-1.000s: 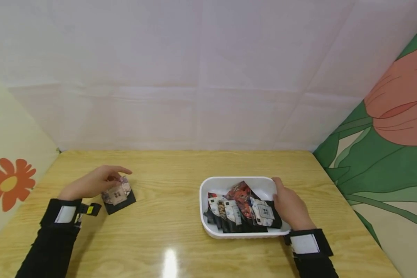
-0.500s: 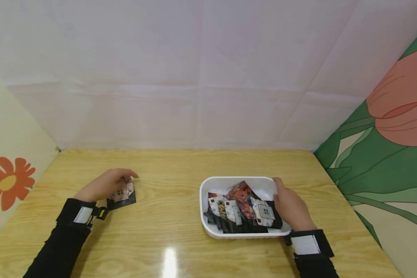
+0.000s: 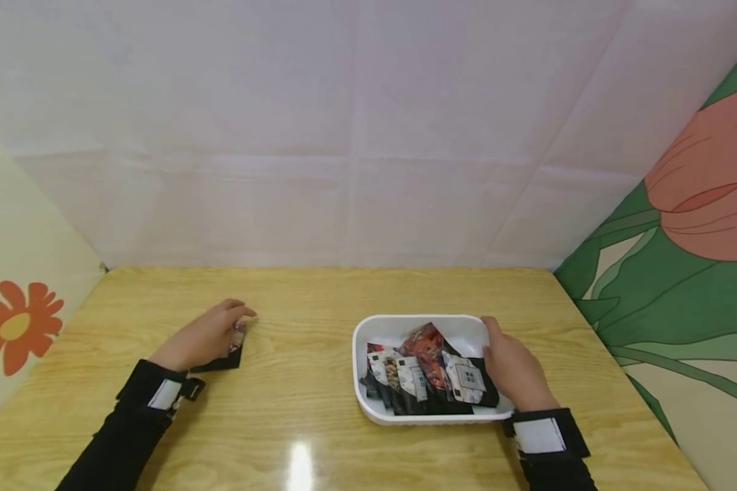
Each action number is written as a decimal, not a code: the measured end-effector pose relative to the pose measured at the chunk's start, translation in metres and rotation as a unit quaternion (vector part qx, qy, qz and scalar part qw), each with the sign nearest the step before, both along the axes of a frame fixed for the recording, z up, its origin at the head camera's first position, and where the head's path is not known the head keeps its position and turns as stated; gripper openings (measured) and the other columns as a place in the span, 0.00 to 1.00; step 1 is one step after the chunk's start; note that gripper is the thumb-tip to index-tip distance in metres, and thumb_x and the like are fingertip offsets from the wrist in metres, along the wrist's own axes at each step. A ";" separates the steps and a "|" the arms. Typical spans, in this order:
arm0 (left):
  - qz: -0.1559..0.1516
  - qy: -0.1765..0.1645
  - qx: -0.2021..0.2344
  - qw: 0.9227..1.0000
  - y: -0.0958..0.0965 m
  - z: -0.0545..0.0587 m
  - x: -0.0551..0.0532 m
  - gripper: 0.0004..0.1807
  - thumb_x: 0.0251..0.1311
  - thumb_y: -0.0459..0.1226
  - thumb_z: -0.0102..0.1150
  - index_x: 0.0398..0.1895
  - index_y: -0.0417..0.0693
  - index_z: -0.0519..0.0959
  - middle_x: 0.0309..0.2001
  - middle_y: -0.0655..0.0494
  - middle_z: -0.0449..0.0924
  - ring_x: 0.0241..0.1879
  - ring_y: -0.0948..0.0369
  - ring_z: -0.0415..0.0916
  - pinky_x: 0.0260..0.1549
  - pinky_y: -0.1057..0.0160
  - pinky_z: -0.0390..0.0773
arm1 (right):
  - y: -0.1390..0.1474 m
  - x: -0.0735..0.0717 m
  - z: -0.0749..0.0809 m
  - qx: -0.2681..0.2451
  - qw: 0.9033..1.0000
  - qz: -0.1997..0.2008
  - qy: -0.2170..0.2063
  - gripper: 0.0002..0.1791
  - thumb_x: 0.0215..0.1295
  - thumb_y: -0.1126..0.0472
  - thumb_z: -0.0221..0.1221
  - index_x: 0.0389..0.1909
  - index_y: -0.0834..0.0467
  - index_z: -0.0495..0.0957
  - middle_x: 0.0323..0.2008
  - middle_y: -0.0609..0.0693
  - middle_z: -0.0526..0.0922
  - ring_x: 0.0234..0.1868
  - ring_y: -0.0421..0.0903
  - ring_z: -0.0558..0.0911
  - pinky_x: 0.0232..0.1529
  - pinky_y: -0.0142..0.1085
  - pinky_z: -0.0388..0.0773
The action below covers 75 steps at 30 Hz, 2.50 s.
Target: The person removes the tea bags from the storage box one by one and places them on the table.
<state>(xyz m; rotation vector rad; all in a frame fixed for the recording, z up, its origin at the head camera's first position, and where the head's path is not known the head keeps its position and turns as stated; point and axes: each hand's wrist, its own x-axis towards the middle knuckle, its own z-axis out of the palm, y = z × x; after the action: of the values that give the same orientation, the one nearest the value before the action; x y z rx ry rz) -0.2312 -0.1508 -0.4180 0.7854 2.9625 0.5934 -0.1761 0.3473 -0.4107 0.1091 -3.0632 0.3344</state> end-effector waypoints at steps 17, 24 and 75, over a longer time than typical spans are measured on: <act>0.082 -0.047 -0.092 0.991 -0.004 0.011 0.049 0.30 0.64 0.38 0.57 0.68 0.38 0.66 0.64 0.30 0.64 0.61 0.32 0.65 0.54 0.38 0.65 | -0.001 0.001 0.000 0.006 1.000 0.000 0.009 0.27 0.63 0.70 0.55 0.61 0.72 0.59 0.39 0.73 0.78 0.34 0.61 0.82 0.29 0.49 0.75; 0.083 -0.045 -0.099 0.991 -0.012 0.003 0.039 0.30 0.68 0.39 0.50 0.71 0.40 0.62 0.67 0.29 0.59 0.64 0.30 0.58 0.55 0.33 0.59 | 0.000 0.003 0.000 0.004 1.000 -0.016 -0.005 0.28 0.63 0.69 0.55 0.62 0.72 0.58 0.41 0.74 0.77 0.36 0.63 0.82 0.31 0.51 0.75; -0.076 0.197 -0.008 0.977 0.232 0.007 0.080 0.21 0.59 0.51 0.60 0.48 0.47 0.82 0.43 0.55 0.79 0.39 0.60 0.76 0.39 0.65 0.74 | -0.004 0.002 -0.001 -0.001 1.000 -0.020 -0.001 0.26 0.64 0.69 0.54 0.62 0.69 0.59 0.40 0.71 0.79 0.36 0.60 0.82 0.32 0.51 0.76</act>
<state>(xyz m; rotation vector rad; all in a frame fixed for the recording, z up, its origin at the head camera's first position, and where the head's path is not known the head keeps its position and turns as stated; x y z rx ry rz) -0.1508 0.0815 -0.4114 1.2483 3.2007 0.4503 -0.1743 0.3429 -0.4112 0.0477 -3.0630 0.3365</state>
